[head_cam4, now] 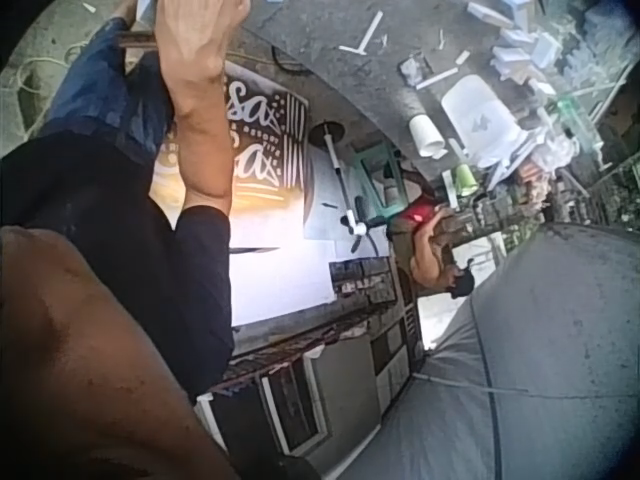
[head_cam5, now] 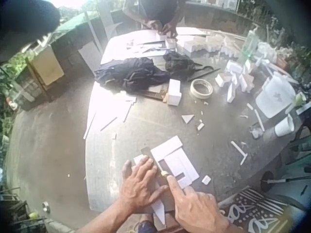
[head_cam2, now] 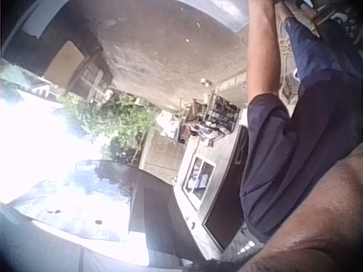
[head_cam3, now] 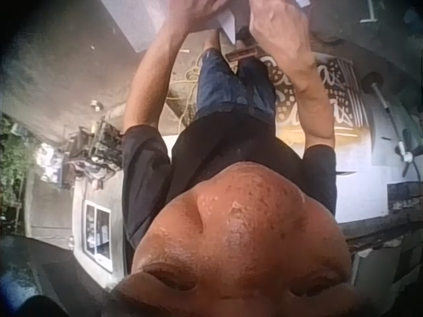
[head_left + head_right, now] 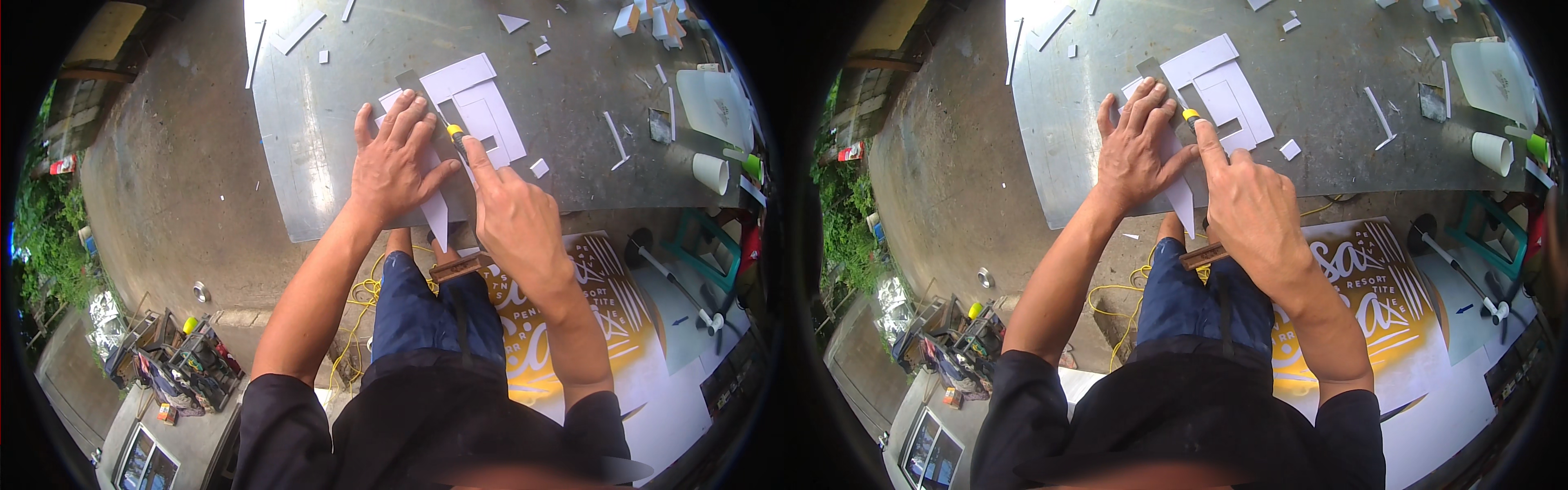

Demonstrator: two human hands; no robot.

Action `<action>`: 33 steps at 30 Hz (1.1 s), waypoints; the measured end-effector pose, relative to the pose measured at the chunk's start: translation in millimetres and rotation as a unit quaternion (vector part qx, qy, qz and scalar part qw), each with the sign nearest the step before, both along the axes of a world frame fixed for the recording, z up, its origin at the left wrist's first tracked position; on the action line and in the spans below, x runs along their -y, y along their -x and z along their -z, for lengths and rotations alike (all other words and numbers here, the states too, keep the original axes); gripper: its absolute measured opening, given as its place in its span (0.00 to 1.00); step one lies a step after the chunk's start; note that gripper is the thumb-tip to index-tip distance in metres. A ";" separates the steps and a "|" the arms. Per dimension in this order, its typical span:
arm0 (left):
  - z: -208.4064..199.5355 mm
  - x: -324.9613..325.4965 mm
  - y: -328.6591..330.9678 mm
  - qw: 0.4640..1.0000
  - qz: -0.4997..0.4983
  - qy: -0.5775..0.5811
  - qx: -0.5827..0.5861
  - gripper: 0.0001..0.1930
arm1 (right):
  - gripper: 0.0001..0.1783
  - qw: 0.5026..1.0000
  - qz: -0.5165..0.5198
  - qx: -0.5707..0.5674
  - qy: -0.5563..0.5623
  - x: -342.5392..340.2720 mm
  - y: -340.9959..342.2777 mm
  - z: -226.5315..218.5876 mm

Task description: Cutting out a sign letter from foam board using a utility knife and square.

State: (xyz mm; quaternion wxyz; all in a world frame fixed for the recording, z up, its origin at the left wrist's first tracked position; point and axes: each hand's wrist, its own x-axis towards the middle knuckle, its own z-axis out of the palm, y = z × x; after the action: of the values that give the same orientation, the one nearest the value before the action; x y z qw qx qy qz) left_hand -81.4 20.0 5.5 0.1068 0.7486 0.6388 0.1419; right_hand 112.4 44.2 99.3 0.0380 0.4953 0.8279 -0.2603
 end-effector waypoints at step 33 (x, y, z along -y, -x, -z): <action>1.3 -0.2 -2.4 1.000 -0.003 -0.009 0.003 0.36 | 0.30 0.997 0.057 -0.034 -0.034 -3.7 -8.9 -51.4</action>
State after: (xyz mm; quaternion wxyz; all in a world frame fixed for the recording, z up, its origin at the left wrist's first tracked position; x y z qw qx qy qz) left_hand -79.0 20.2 4.2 0.1009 0.7473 0.6394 0.1502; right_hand 121.3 47.9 150.7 -0.0224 0.5339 0.8073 -0.2505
